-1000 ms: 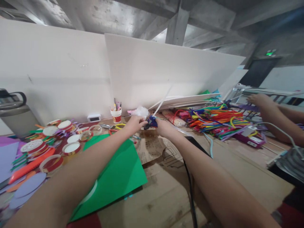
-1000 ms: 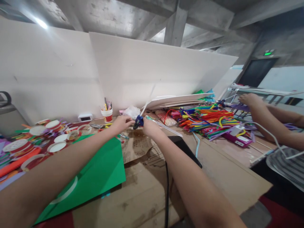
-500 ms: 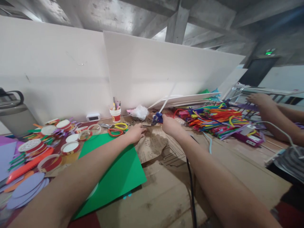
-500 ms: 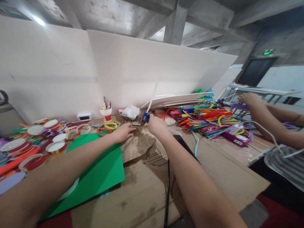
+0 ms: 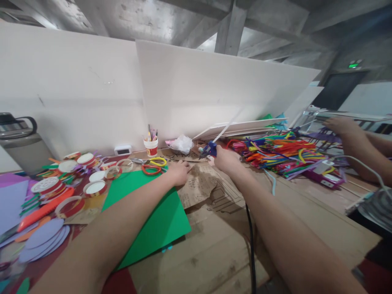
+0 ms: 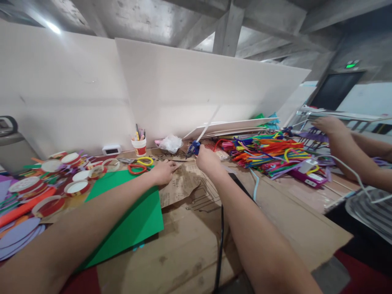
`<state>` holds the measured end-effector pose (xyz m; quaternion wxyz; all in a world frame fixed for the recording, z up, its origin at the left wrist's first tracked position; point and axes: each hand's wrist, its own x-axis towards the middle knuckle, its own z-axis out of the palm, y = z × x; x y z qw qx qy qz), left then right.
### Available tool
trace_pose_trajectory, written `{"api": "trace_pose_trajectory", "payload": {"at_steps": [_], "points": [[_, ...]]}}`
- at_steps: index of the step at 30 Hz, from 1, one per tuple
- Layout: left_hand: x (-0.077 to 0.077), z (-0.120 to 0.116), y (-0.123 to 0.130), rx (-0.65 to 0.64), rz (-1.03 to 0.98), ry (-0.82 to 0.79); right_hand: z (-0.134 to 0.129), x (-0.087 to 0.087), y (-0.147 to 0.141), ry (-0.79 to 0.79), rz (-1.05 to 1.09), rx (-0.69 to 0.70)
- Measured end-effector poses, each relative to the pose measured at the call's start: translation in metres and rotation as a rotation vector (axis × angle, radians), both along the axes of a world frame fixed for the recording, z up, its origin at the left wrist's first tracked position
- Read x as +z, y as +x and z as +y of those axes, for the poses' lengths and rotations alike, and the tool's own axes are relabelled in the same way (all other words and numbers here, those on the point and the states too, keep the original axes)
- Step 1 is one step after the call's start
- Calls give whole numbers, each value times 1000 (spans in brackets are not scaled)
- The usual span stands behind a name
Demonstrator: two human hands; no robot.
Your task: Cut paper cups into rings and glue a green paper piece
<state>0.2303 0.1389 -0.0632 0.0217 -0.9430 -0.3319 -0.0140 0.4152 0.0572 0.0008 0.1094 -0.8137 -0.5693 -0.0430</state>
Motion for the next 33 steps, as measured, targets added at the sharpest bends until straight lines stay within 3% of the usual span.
{"api": "trace_pose_trajectory", "payload": {"at_steps": [16, 18, 24, 33], "points": [[14, -14, 17, 75, 133, -59, -12, -8, 4, 177, 182, -5], [11, -13, 16, 78, 107, -55, -12, -12, 9, 214, 304, -34], [3, -14, 11, 72, 49, -7, -9, -31, 19, 452, 1015, -71], [-3, -13, 8, 61, -41, 17, -11, -35, 8, 532, 1236, -12]]}}
